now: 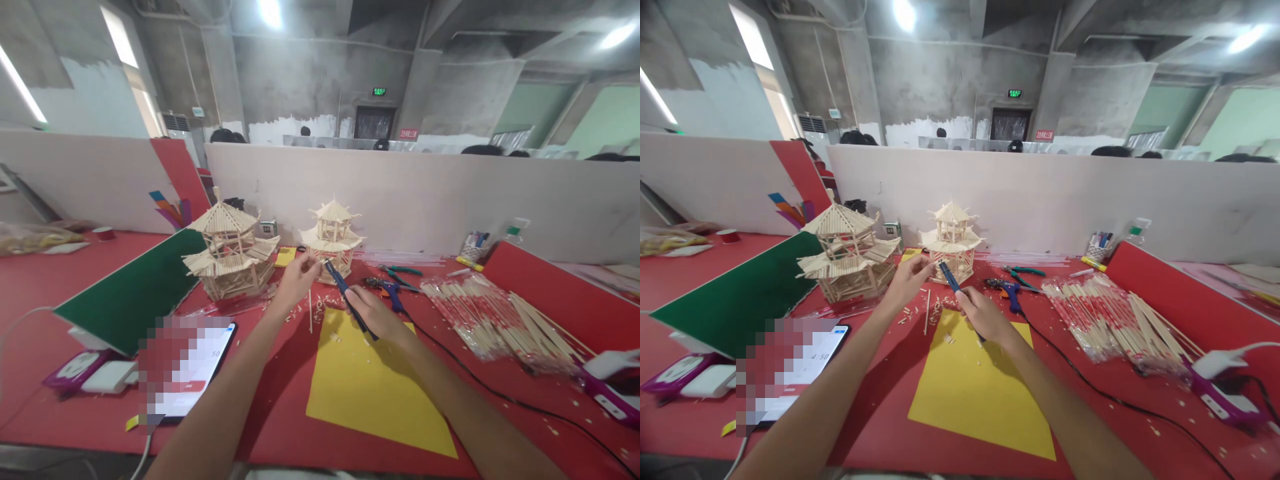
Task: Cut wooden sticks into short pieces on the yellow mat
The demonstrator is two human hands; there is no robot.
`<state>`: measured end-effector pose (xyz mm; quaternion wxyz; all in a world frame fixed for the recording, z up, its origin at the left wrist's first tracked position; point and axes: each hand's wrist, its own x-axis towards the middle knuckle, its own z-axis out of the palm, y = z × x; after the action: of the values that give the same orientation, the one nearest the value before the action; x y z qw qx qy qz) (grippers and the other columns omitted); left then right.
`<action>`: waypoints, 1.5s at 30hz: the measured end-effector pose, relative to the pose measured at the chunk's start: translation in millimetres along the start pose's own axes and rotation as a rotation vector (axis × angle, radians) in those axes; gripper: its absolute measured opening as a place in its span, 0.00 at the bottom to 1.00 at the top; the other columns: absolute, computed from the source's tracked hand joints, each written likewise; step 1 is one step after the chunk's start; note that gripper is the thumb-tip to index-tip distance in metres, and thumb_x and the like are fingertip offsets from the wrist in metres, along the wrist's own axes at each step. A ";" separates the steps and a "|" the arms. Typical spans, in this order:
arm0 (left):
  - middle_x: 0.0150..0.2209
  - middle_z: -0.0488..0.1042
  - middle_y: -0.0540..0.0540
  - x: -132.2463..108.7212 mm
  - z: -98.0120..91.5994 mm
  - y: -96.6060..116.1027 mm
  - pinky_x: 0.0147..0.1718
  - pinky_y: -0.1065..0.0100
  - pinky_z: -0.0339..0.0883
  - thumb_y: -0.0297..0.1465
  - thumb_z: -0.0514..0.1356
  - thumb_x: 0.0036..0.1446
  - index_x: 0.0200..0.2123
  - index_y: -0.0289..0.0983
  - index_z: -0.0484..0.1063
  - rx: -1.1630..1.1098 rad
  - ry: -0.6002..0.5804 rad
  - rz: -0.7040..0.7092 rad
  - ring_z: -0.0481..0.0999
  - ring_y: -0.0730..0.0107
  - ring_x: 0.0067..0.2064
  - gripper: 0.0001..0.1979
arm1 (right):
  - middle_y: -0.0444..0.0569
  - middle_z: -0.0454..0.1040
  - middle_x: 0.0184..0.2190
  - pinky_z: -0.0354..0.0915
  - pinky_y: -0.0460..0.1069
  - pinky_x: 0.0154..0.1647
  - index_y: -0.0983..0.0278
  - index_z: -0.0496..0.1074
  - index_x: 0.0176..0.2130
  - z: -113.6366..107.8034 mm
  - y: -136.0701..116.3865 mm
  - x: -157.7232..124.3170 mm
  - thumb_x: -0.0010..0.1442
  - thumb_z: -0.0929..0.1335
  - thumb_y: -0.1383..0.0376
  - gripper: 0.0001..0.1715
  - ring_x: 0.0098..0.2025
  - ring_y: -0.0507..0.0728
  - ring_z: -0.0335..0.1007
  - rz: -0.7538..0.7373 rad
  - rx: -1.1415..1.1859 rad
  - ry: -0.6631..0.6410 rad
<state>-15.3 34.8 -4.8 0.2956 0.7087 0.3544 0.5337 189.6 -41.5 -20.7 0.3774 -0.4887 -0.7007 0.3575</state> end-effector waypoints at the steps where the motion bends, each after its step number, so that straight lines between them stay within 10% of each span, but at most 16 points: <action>1: 0.26 0.69 0.51 -0.7 1.2 1.5 0.30 0.72 0.62 0.37 0.57 0.59 0.29 0.36 0.68 0.014 0.002 0.006 0.67 0.74 0.28 0.11 | 0.44 0.71 0.30 0.62 0.46 0.28 0.60 0.66 0.35 1.3 0.6 0.6 0.66 0.59 0.45 0.23 0.28 0.53 0.68 0.012 0.024 -0.004; 45: 0.29 0.73 0.49 -6.8 10.6 4.4 0.33 0.71 0.62 0.31 0.54 0.58 0.30 0.36 0.69 0.299 0.080 0.019 0.71 0.71 0.31 0.07 | 0.44 0.71 0.27 0.64 0.44 0.21 0.62 0.66 0.35 11.7 1.2 5.1 0.64 0.61 0.44 0.25 0.24 0.51 0.68 0.051 0.188 0.047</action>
<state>-5.4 26.3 -7.7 0.1672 0.7263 0.4345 0.5057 178.5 -37.8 -26.2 0.4289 -0.4770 -0.6423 0.4195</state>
